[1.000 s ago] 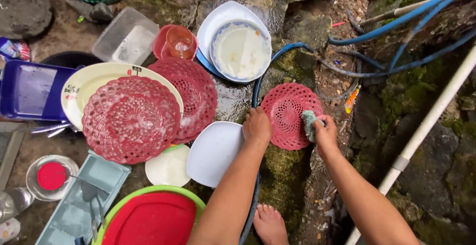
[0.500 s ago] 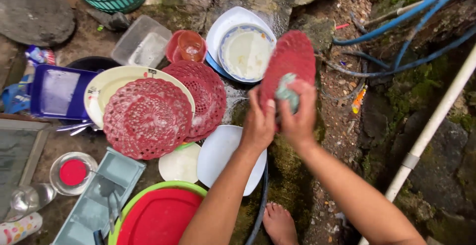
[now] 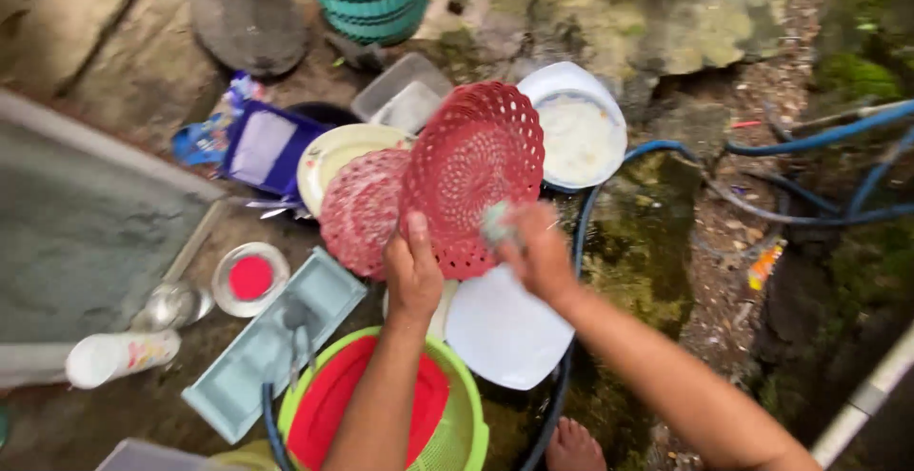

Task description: Washing and rinsing various kitchenware including plates, bowls, and colanders in an outdoor setting.

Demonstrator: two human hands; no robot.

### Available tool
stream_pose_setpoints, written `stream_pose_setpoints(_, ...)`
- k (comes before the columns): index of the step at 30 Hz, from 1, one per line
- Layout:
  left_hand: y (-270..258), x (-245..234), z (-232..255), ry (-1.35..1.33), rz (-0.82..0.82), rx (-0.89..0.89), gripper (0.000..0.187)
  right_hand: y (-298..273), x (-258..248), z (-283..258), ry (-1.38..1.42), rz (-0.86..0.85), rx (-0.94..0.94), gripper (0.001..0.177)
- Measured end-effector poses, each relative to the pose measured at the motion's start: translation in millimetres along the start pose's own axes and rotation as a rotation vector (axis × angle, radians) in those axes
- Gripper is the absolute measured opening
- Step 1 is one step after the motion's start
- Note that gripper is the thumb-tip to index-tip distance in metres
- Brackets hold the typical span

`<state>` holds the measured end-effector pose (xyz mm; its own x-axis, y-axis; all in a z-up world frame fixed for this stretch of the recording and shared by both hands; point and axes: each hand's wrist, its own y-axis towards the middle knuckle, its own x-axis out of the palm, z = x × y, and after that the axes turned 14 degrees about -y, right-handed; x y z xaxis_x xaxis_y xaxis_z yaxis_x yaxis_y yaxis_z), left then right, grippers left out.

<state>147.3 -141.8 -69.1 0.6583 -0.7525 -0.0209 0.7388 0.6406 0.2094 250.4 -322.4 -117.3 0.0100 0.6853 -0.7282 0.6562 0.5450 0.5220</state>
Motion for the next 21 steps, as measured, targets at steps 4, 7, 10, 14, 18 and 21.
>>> stream_pose_setpoints(4,-5.5,-14.5,43.6,0.029,-0.136,-0.110,0.049,78.8,-18.6,-32.4,-0.005,0.133,0.025,0.026)
stream_pose_setpoints(7,-3.5,-34.6,30.8,0.035,-0.080,-0.010,0.042,63.8,7.4,-95.3,0.013,0.061,-0.136,0.028)
stream_pose_setpoints(10,11.6,-88.3,49.7,0.034,0.163,-0.029,0.044,68.6,32.9,-93.7,-0.014,-0.053,-0.314,0.032)
stream_pose_setpoints(14,-2.6,-116.2,13.6,-0.030,0.113,-0.115,0.050,148.0,11.3,-93.5,-0.058,0.090,-0.221,0.017)
stream_pose_setpoints(18,1.4,-109.6,61.7,0.057,0.093,-0.080,0.047,117.0,45.1,-165.2,0.052,0.098,-0.288,0.019)
stream_pose_setpoints(21,-12.9,-141.9,35.8,0.125,0.374,-0.142,0.050,64.3,82.3,-155.3,0.135,-0.066,-0.470,0.026)
